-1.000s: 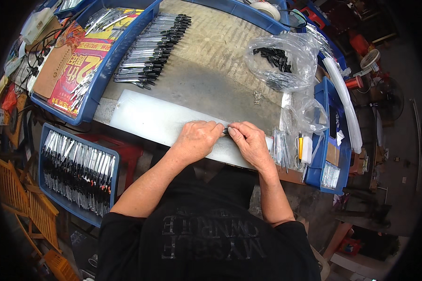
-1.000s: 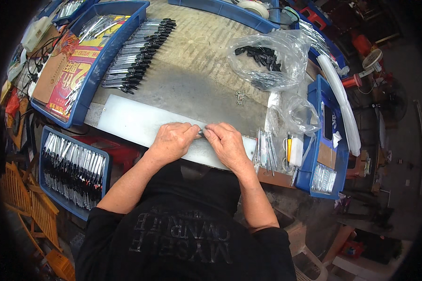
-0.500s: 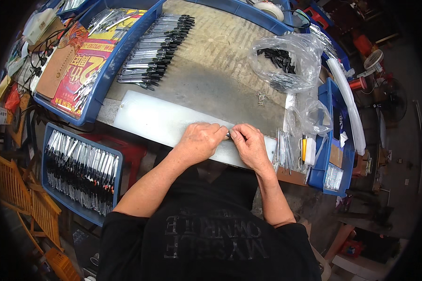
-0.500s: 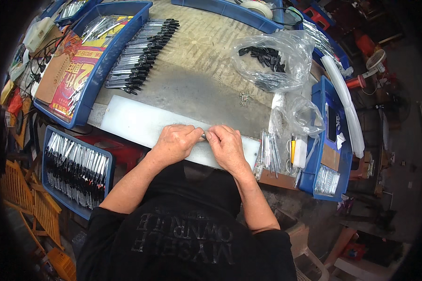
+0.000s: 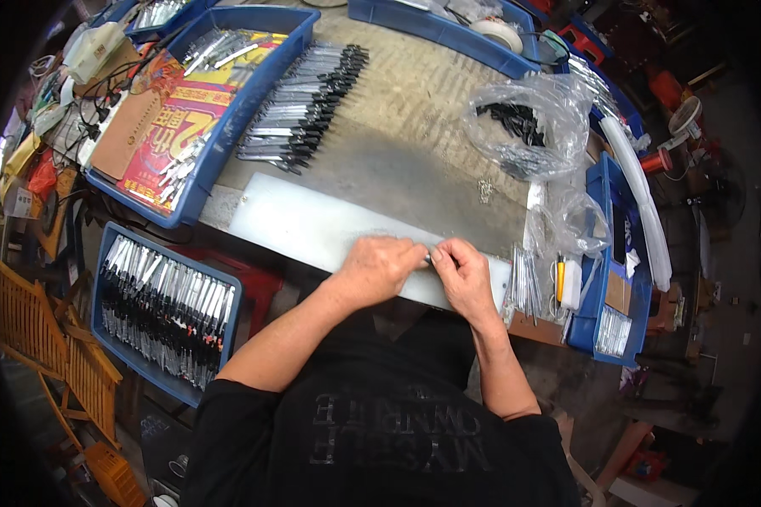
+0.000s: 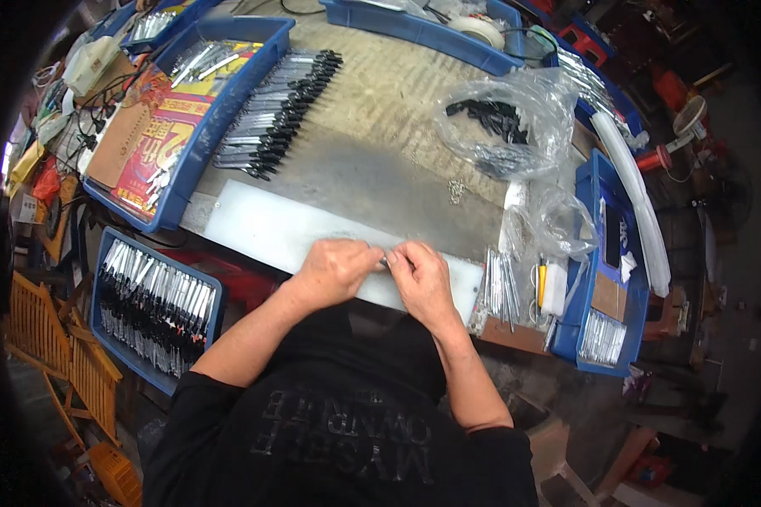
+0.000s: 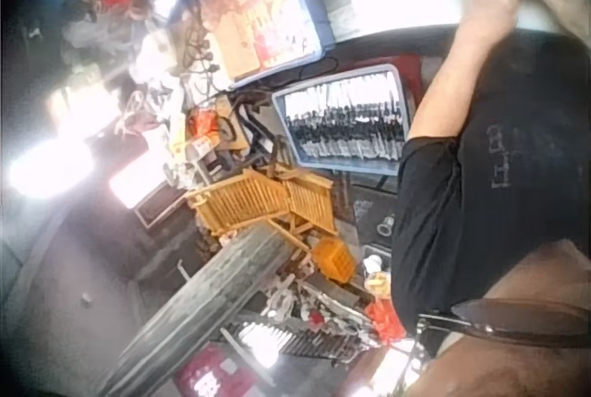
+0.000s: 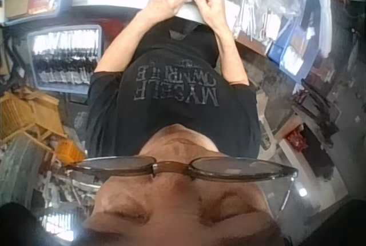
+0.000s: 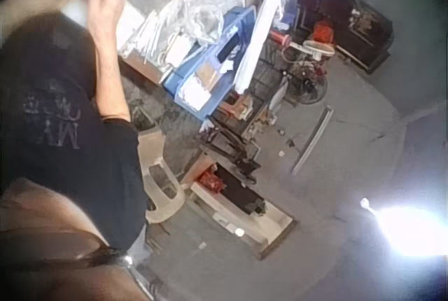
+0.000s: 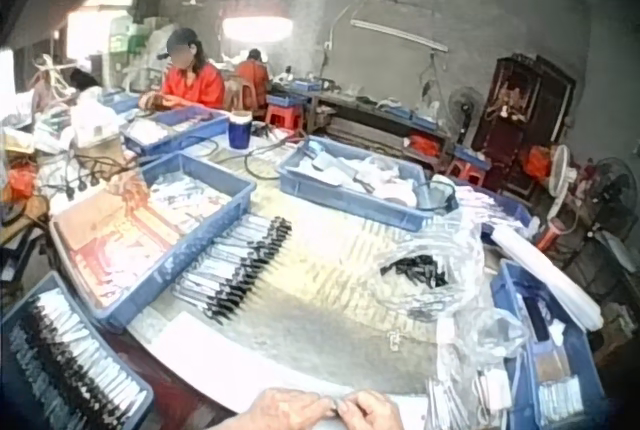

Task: The person assembles small metal and plastic parts together by hand on the work board and arranges the assembled pieces in rows on the table.

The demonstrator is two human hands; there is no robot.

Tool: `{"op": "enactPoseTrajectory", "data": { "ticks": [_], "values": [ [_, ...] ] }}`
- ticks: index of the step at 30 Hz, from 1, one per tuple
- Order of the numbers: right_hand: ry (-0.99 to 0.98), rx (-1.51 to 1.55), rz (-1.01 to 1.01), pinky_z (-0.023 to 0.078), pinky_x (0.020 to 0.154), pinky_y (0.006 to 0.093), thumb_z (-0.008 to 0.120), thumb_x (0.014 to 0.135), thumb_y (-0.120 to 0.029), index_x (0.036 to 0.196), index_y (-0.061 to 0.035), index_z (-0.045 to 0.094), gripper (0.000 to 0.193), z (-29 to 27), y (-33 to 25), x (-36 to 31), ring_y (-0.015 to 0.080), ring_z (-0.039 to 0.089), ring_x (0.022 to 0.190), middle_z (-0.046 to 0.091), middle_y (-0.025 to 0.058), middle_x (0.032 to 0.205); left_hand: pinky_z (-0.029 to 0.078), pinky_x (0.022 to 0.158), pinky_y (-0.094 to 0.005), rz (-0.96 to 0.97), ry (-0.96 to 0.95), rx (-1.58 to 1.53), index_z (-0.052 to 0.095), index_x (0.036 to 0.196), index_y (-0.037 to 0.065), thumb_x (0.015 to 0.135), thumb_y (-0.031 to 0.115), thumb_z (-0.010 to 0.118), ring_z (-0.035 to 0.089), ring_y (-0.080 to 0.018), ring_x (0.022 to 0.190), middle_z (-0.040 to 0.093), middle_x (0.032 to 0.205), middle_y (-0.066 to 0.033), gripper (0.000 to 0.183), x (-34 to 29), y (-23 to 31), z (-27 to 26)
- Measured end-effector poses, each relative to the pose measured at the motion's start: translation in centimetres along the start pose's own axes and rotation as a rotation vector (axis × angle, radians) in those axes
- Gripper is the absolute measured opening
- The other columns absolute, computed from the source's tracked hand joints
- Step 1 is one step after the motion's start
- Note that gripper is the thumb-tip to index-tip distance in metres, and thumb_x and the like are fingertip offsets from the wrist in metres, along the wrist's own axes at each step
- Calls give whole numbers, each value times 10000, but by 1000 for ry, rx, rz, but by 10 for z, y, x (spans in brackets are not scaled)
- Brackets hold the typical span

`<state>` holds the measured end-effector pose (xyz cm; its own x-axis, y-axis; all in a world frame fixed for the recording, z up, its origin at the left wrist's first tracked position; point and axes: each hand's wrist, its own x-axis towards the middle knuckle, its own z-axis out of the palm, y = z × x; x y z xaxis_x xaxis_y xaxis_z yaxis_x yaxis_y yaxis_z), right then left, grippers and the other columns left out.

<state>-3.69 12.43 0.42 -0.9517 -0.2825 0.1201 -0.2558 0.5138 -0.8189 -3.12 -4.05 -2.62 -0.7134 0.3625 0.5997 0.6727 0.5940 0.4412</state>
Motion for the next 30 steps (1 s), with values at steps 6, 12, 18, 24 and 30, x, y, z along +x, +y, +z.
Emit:
{"op": "enactPoseTrajectory", "data": {
  "ticks": [6,12,18,24,30],
  "values": [
    [127,-96,-121,376,595,353,571,808,-108,751,2,567,124,13,-7,-8,262,486,607,515,112,648,421,471,-346,17,-33,7,521,789,48,716,49,588,540,-227,539,473,582,-60,99,-4,2,-13],
    [188,39,-181,408,602,326,566,825,-133,1002,29,553,240,15,9,-9,237,502,654,534,114,736,441,520,-363,5,-14,49,545,862,38,723,59,613,555,-268,585,522,640,-92,157,18,-36,-51],
    [147,-54,-207,408,628,357,573,800,-125,974,27,556,231,16,14,-8,265,503,646,525,112,700,469,647,-388,-204,82,261,558,975,21,785,101,586,594,-323,780,611,852,-153,208,63,-126,-103],
    [149,-48,-248,414,628,359,572,778,-80,941,22,568,193,16,16,-6,282,521,655,545,129,713,447,708,-408,-303,28,378,616,909,77,792,165,562,573,-316,819,604,817,-128,156,105,-196,-108],
    [159,-27,-257,416,623,359,574,763,-44,895,17,581,146,16,14,-5,290,526,647,557,133,711,448,725,-407,-269,-100,373,643,882,76,781,160,569,566,-304,859,596,864,-108,151,114,-232,-94]
  ]
}}
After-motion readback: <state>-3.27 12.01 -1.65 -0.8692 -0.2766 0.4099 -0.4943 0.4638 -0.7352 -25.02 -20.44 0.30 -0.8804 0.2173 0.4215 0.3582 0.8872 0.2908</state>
